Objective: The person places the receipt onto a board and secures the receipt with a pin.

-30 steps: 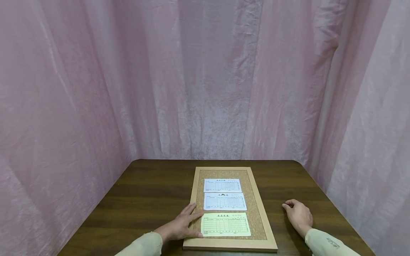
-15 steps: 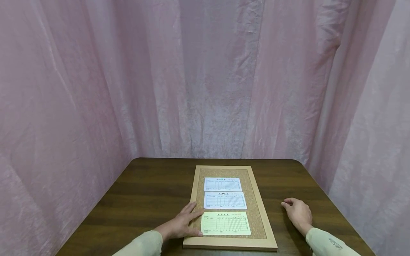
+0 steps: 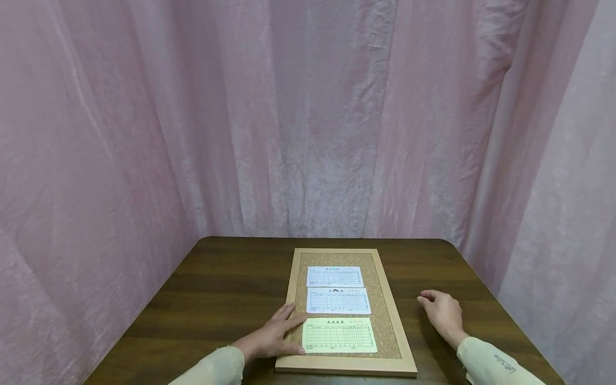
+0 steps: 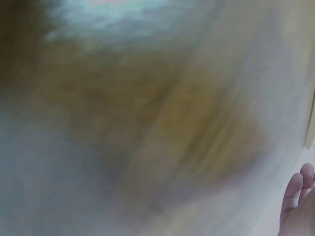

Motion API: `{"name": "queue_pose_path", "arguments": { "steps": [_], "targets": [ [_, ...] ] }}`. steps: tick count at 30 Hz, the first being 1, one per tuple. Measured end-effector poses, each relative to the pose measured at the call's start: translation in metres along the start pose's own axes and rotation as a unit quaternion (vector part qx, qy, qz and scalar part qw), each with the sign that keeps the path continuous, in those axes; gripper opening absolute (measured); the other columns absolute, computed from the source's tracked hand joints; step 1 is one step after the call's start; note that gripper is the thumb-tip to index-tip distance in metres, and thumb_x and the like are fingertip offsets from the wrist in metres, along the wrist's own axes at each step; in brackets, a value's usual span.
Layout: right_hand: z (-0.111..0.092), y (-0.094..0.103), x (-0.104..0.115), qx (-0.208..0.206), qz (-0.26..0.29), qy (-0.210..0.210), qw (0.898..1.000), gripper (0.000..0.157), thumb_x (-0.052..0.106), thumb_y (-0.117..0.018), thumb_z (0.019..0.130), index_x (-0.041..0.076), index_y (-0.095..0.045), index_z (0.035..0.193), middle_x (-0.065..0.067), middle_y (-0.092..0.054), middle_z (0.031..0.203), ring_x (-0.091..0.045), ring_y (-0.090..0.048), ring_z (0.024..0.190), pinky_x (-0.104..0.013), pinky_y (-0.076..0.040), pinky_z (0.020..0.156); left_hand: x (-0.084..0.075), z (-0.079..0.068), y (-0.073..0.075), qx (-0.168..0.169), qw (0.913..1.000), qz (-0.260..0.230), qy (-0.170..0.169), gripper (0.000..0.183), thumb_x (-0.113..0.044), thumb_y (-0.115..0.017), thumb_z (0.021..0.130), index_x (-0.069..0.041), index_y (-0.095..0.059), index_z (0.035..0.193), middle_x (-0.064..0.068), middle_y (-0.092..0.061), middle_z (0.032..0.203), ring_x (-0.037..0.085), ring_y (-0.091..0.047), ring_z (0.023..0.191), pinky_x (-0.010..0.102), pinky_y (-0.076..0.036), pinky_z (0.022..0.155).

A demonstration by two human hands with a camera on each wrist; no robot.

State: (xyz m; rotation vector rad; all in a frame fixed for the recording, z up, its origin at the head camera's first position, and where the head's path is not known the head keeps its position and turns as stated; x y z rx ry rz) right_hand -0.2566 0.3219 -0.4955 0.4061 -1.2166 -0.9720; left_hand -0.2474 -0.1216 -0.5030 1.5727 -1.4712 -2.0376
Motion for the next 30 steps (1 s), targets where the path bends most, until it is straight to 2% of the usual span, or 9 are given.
{"name": "queue_pose_path", "arguments": {
  "steps": [10,20,26,30],
  "targets": [
    [0.006,-0.002,0.020,0.002,0.030,0.023,0.999,0.027,0.020,-0.069,0.094,0.000,-0.074,0.111,-0.014,-0.074,0.101,-0.032,-0.068,0.091,-0.049,-0.052,0.077,0.001,-0.001,0.000,0.001,1.0000,0.001,-0.002,0.081,-0.045,-0.080,0.081,-0.017,-0.046,0.150,0.019,-0.012,0.163,0.041,-0.005,0.149,0.070,-0.020,0.108],
    [0.006,-0.009,0.043,0.021,0.062,0.026,0.997,0.025,0.016,-0.070,0.092,0.000,-0.074,0.110,-0.007,-0.074,0.093,-0.014,-0.063,0.072,-0.030,-0.049,0.062,0.001,0.000,-0.001,-0.002,0.9999,0.008,-0.006,0.083,-0.047,-0.079,0.081,-0.017,-0.046,0.150,0.019,-0.013,0.163,0.042,-0.005,0.149,0.069,-0.021,0.109],
    [0.003,-0.016,0.057,0.031,0.075,0.038,0.996,0.022,0.012,-0.070,0.091,-0.001,-0.075,0.109,-0.009,-0.074,0.095,-0.014,-0.062,0.075,-0.030,-0.050,0.064,0.001,0.000,0.000,0.000,0.9999,0.008,-0.008,0.082,-0.046,-0.079,0.081,-0.017,-0.046,0.150,0.020,-0.013,0.163,0.042,-0.005,0.149,0.069,-0.020,0.109],
    [0.000,-0.022,0.067,0.061,0.110,0.038,0.991,0.023,0.012,-0.069,0.093,-0.001,-0.074,0.111,-0.009,-0.074,0.097,-0.016,-0.065,0.076,-0.029,-0.052,0.063,0.002,0.001,0.000,0.001,0.9999,0.013,-0.011,0.083,-0.047,-0.078,0.082,-0.017,-0.045,0.151,0.020,-0.013,0.163,0.042,-0.006,0.149,0.068,-0.022,0.108]
  ]
}}
Point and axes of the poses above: each hand's wrist, its own z-axis towards the middle knuckle, its own y-axis out of the back of the hand, x = y × z, the point moved 1 cm from there along z, towards the middle knuckle
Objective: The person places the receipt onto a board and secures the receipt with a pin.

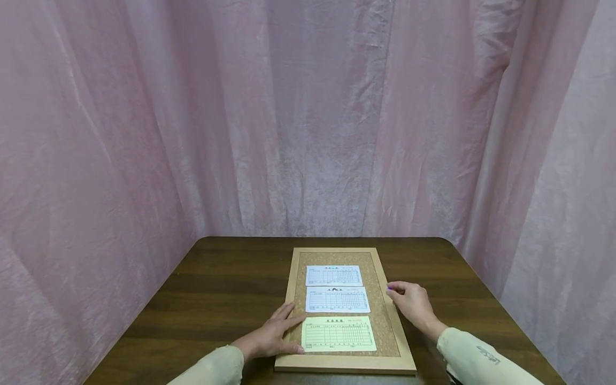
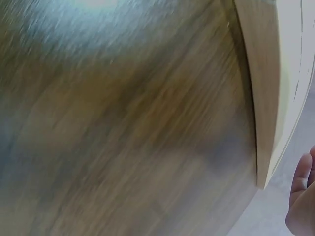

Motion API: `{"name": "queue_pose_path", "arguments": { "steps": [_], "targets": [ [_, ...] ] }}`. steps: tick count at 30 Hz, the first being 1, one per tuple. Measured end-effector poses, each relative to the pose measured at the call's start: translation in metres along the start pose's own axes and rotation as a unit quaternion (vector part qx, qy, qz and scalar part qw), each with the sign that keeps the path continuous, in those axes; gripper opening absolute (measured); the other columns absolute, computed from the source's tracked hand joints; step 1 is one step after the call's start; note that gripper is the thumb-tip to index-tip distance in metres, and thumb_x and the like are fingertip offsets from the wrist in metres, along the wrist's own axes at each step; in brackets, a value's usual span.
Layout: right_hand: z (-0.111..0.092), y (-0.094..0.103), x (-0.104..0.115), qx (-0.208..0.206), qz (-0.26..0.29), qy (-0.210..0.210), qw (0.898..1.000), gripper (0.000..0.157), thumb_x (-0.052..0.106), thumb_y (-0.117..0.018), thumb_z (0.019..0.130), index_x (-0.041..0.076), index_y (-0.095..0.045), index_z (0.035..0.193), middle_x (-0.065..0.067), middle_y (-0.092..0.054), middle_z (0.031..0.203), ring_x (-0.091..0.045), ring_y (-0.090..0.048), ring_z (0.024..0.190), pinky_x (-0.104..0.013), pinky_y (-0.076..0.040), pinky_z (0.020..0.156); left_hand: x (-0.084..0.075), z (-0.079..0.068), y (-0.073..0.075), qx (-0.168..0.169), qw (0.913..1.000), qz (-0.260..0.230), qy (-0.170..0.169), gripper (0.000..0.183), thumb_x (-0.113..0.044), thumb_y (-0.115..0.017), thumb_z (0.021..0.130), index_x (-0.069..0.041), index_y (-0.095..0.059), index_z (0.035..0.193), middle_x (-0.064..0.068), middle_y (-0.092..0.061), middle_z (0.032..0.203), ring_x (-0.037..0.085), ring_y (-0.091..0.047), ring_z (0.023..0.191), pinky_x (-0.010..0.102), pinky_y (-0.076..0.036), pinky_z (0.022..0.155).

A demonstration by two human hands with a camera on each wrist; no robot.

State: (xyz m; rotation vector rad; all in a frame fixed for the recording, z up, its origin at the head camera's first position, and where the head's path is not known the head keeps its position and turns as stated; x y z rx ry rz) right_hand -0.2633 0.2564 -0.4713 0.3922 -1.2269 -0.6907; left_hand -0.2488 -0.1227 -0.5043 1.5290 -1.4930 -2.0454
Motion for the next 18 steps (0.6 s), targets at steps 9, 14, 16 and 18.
{"name": "queue_pose_path", "arguments": {
  "steps": [9,14,16,18],
  "targets": [
    [-0.007,-0.016,0.012,0.022,0.015,0.022,0.999,0.017,0.011,-0.070,0.092,0.002,-0.076,0.105,-0.004,-0.074,0.094,-0.015,-0.066,0.080,-0.030,-0.053,0.067,0.001,0.001,0.000,0.000,1.0000,0.001,-0.002,0.083,-0.048,-0.078,0.082,-0.019,-0.044,0.152,0.020,-0.013,0.163,0.041,-0.006,0.149,0.066,-0.024,0.109],
    [-0.010,-0.025,0.019,0.032,0.013,0.036,0.999,0.017,0.010,-0.071,0.091,0.002,-0.076,0.104,-0.005,-0.074,0.098,-0.018,-0.066,0.089,-0.033,-0.054,0.072,0.001,0.001,0.000,0.000,1.0000,0.003,-0.003,0.083,-0.049,-0.078,0.082,-0.019,-0.044,0.152,0.019,-0.013,0.163,0.041,-0.007,0.149,0.066,-0.024,0.109],
    [-0.010,-0.028,0.022,0.039,0.016,0.032,0.999,0.017,0.010,-0.071,0.091,0.002,-0.076,0.104,-0.004,-0.074,0.097,-0.016,-0.065,0.085,-0.031,-0.052,0.070,0.001,0.001,0.000,0.001,1.0000,0.005,-0.001,0.083,-0.049,-0.077,0.082,-0.020,-0.044,0.152,0.019,-0.012,0.163,0.040,-0.007,0.149,0.066,-0.025,0.109],
    [-0.011,-0.030,0.024,0.043,0.017,0.032,0.998,0.016,0.009,-0.072,0.090,0.003,-0.077,0.104,-0.002,-0.074,0.094,-0.013,-0.063,0.082,-0.029,-0.051,0.067,0.001,0.001,0.000,0.002,1.0000,0.008,0.002,0.083,-0.050,-0.077,0.082,-0.020,-0.044,0.152,0.019,-0.012,0.163,0.040,-0.007,0.149,0.066,-0.025,0.109]
  ]
}}
Point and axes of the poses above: each hand's wrist, its own z-axis towards the middle knuckle, its own y-axis out of the back of the hand, x = y × z, the point moved 1 cm from there along z, towards the middle knuckle
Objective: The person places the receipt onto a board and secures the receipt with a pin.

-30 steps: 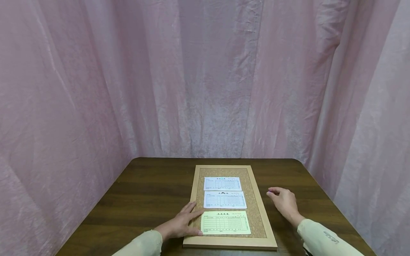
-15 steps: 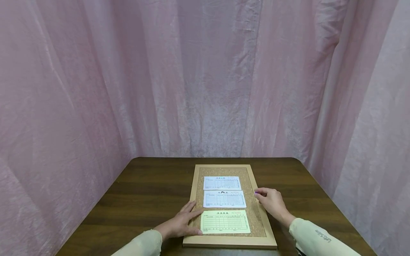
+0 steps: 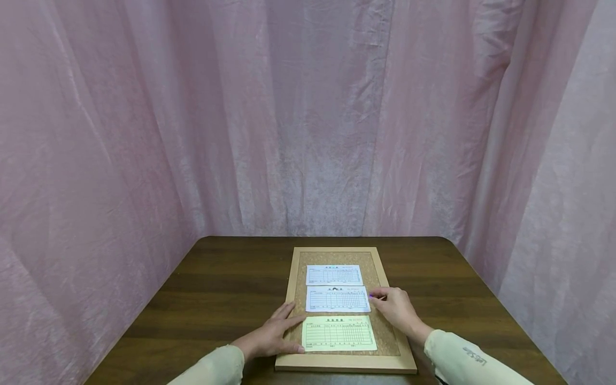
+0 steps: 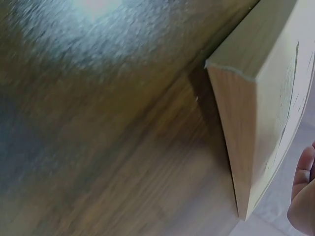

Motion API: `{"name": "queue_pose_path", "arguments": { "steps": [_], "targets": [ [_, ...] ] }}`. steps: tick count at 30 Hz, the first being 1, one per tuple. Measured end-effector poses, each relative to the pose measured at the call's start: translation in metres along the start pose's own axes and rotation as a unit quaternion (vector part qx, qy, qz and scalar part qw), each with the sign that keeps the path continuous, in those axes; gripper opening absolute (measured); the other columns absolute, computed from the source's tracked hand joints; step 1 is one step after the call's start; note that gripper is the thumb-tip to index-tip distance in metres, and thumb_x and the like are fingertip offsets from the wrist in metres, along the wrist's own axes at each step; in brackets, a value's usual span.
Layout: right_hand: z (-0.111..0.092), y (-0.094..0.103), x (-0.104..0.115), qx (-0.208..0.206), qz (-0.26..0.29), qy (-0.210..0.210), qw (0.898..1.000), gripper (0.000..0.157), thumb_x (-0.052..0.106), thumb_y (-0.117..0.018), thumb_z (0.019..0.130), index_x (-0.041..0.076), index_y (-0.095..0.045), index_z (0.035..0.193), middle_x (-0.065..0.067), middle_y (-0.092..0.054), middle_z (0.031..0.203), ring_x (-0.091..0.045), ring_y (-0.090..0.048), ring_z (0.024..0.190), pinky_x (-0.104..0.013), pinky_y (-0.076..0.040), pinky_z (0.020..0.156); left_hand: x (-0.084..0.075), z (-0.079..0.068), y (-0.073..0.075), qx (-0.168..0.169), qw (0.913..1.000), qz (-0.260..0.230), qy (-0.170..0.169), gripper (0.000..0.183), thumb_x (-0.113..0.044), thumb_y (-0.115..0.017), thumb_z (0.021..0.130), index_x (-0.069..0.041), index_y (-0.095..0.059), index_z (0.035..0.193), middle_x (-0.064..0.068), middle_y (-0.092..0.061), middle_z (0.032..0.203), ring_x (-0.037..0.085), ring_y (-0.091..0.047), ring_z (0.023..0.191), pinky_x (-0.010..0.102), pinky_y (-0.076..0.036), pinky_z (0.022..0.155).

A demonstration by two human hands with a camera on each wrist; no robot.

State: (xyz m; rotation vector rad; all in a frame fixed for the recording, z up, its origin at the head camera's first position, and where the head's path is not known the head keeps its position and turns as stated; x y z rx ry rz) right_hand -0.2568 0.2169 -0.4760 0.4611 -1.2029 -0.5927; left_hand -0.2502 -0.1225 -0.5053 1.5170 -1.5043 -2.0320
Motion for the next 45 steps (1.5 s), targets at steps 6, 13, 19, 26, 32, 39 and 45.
{"name": "queue_pose_path", "arguments": {
  "steps": [6,13,19,26,32,39,45],
  "targets": [
    [0.000,-0.008,0.004,0.007,0.011,0.001,1.000,0.015,0.006,-0.073,0.088,0.003,-0.077,0.102,0.001,-0.073,0.090,-0.009,-0.060,0.077,-0.025,-0.049,0.064,-0.001,0.000,0.001,0.003,1.0000,-0.002,0.007,0.083,-0.049,-0.078,0.081,-0.020,-0.045,0.151,0.018,-0.012,0.163,0.040,-0.006,0.149,0.067,-0.025,0.108],
    [0.001,-0.017,0.008,0.027,0.035,0.001,0.999,0.012,0.005,-0.075,0.086,0.003,-0.077,0.097,-0.003,-0.073,0.095,-0.010,-0.062,0.076,-0.024,-0.051,0.064,0.001,0.000,0.000,0.007,0.9999,-0.007,0.006,0.082,-0.050,-0.076,0.082,-0.021,-0.044,0.152,0.018,-0.010,0.164,0.040,-0.005,0.149,0.067,-0.024,0.108],
    [0.003,-0.025,0.010,0.055,0.056,0.022,0.997,0.012,0.004,-0.075,0.085,-0.002,-0.076,0.095,-0.001,-0.069,0.084,-0.010,-0.061,0.065,-0.024,-0.051,0.057,0.001,0.001,0.000,0.005,0.9999,-0.008,0.009,0.083,-0.049,-0.077,0.081,-0.022,-0.044,0.152,0.017,-0.011,0.164,0.040,-0.004,0.149,0.067,-0.023,0.109],
    [0.004,-0.034,0.013,0.102,0.057,0.052,0.992,0.009,0.007,-0.076,0.086,0.000,-0.077,0.091,-0.001,-0.069,0.082,-0.008,-0.061,0.066,-0.023,-0.053,0.056,0.000,0.001,0.001,0.005,0.9999,-0.005,0.011,0.083,-0.049,-0.078,0.082,-0.021,-0.044,0.151,0.017,-0.011,0.164,0.040,-0.005,0.149,0.067,-0.023,0.109],
    [0.005,-0.042,0.018,0.134,0.052,0.064,0.988,0.010,0.011,-0.077,0.087,0.001,-0.077,0.091,0.001,-0.069,0.081,-0.008,-0.061,0.066,-0.023,-0.052,0.056,-0.001,0.000,0.001,0.002,1.0000,0.001,0.005,0.082,-0.048,-0.077,0.082,-0.021,-0.044,0.152,0.018,-0.011,0.164,0.040,-0.006,0.149,0.066,-0.025,0.109],
    [0.007,-0.049,0.020,0.138,0.021,0.074,0.987,0.005,0.016,-0.079,0.085,0.012,-0.077,0.085,0.009,-0.067,0.077,-0.006,-0.057,0.068,-0.023,-0.048,0.058,0.000,0.001,0.000,0.003,1.0000,-0.001,0.004,0.082,-0.048,-0.077,0.082,-0.022,-0.044,0.152,0.018,-0.011,0.164,0.040,-0.005,0.149,0.066,-0.024,0.109],
    [0.008,-0.053,0.020,0.159,0.031,0.078,0.984,0.003,0.016,-0.078,0.085,0.014,-0.077,0.086,0.010,-0.067,0.076,-0.007,-0.056,0.067,-0.023,-0.046,0.058,0.002,0.002,-0.001,0.002,1.0000,0.000,0.002,0.082,-0.049,-0.077,0.082,-0.022,-0.044,0.152,0.017,-0.011,0.164,0.039,-0.005,0.149,0.066,-0.024,0.109]
  ]
}}
Point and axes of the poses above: each hand's wrist, its own z-axis towards the middle knuckle, its own y-axis out of the back of the hand, x = y × z, the point moved 1 cm from there along z, towards the middle knuckle
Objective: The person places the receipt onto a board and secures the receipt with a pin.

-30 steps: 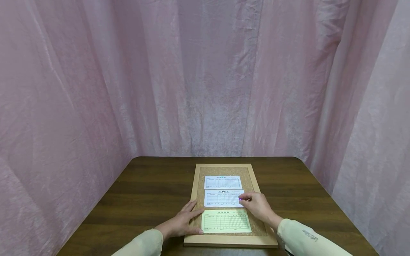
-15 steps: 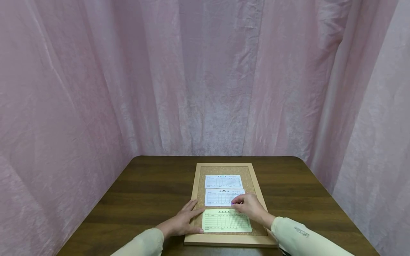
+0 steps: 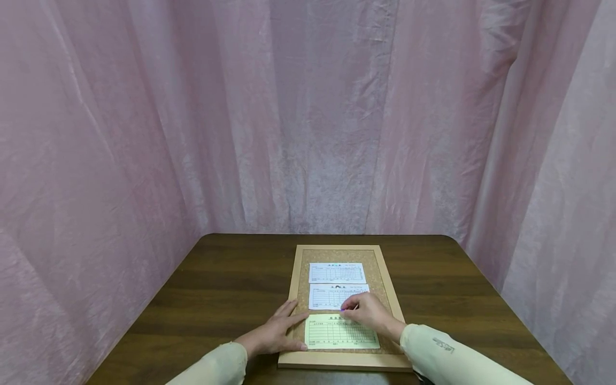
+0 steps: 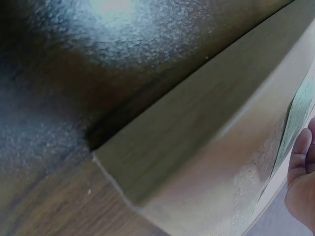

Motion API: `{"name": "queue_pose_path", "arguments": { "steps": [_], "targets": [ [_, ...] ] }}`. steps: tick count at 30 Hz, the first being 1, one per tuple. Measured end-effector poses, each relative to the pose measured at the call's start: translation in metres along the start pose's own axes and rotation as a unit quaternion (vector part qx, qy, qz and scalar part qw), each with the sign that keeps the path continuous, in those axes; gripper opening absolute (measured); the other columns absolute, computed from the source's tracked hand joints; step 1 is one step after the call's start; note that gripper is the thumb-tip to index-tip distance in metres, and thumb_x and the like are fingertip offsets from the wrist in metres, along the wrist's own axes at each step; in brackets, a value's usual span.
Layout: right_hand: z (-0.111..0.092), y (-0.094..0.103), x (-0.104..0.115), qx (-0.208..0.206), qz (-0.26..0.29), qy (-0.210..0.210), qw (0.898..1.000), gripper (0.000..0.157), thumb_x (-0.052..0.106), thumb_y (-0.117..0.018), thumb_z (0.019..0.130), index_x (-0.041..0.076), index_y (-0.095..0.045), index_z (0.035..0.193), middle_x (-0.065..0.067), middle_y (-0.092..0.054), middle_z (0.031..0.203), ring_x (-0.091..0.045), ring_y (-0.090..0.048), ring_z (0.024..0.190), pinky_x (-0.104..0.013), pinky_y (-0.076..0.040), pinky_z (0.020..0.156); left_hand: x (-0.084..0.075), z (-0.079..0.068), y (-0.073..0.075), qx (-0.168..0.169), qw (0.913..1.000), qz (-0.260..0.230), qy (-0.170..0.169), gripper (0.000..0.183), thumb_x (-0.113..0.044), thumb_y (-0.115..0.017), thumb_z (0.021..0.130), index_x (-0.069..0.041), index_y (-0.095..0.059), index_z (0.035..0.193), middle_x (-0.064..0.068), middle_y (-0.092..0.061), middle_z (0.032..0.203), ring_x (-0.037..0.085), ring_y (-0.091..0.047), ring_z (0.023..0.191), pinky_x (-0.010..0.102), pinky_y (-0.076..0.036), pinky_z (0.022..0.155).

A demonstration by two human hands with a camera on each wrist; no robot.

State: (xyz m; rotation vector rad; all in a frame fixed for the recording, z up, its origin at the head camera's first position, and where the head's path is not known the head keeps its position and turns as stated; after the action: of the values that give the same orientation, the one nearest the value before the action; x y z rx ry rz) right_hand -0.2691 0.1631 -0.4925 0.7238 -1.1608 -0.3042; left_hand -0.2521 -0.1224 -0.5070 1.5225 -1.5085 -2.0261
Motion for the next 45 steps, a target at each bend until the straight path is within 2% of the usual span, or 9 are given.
{"name": "queue_pose_path", "arguments": {
  "steps": [5,14,21,33,45],
  "targets": [
    [0.002,-0.002,0.001,0.010,-0.008,0.008,1.000,0.003,0.015,-0.079,0.084,0.012,-0.078,0.085,0.010,-0.067,0.074,-0.006,-0.053,0.064,-0.023,-0.044,0.057,0.000,0.000,0.000,-0.003,1.0000,0.002,-0.002,0.082,-0.049,-0.077,0.082,-0.020,-0.044,0.152,0.018,-0.011,0.164,0.040,-0.005,0.149,0.066,-0.023,0.109],
    [0.003,-0.006,0.000,0.023,0.012,-0.003,1.000,0.003,0.013,-0.079,0.083,0.011,-0.078,0.085,0.008,-0.068,0.073,-0.005,-0.054,0.064,-0.022,-0.045,0.057,0.002,0.001,-0.001,-0.003,1.0000,-0.001,-0.001,0.082,-0.050,-0.077,0.082,-0.021,-0.044,0.152,0.018,-0.011,0.164,0.040,-0.005,0.149,0.067,-0.022,0.109],
    [0.005,-0.010,-0.001,0.022,0.023,-0.011,0.999,0.003,0.013,-0.079,0.084,0.011,-0.078,0.084,0.007,-0.068,0.074,-0.007,-0.055,0.067,-0.023,-0.045,0.058,0.003,0.002,-0.002,-0.009,0.9999,0.001,-0.005,0.083,-0.050,-0.077,0.081,-0.021,-0.044,0.152,0.019,-0.012,0.163,0.040,-0.005,0.149,0.066,-0.022,0.110],
    [0.006,-0.014,0.002,0.025,-0.003,-0.013,1.000,0.003,0.015,-0.081,0.082,0.013,-0.078,0.082,0.008,-0.070,0.077,-0.008,-0.056,0.073,-0.026,-0.046,0.064,0.003,0.001,-0.001,-0.012,0.9999,0.007,-0.005,0.083,-0.051,-0.077,0.081,-0.020,-0.045,0.151,0.018,-0.012,0.163,0.039,-0.006,0.149,0.065,-0.022,0.110],
    [0.006,-0.016,0.001,0.019,0.024,-0.027,0.999,0.004,0.013,-0.082,0.081,0.012,-0.079,0.082,0.006,-0.071,0.079,-0.010,-0.057,0.074,-0.026,-0.046,0.065,0.001,0.000,0.000,-0.011,0.9999,0.002,-0.002,0.083,-0.049,-0.078,0.081,-0.019,-0.045,0.151,0.019,-0.013,0.163,0.039,-0.006,0.149,0.065,-0.022,0.110]
  ]
}}
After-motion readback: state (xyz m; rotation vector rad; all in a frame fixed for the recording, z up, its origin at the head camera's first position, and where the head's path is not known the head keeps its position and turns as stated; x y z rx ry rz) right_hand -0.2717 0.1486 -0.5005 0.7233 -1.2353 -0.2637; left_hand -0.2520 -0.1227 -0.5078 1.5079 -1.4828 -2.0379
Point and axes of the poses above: each hand's wrist, its own z-axis towards the middle knuckle, its own y-axis out of the back of the hand, x = y × z, the point moved 1 cm from there along z, towards the middle knuckle
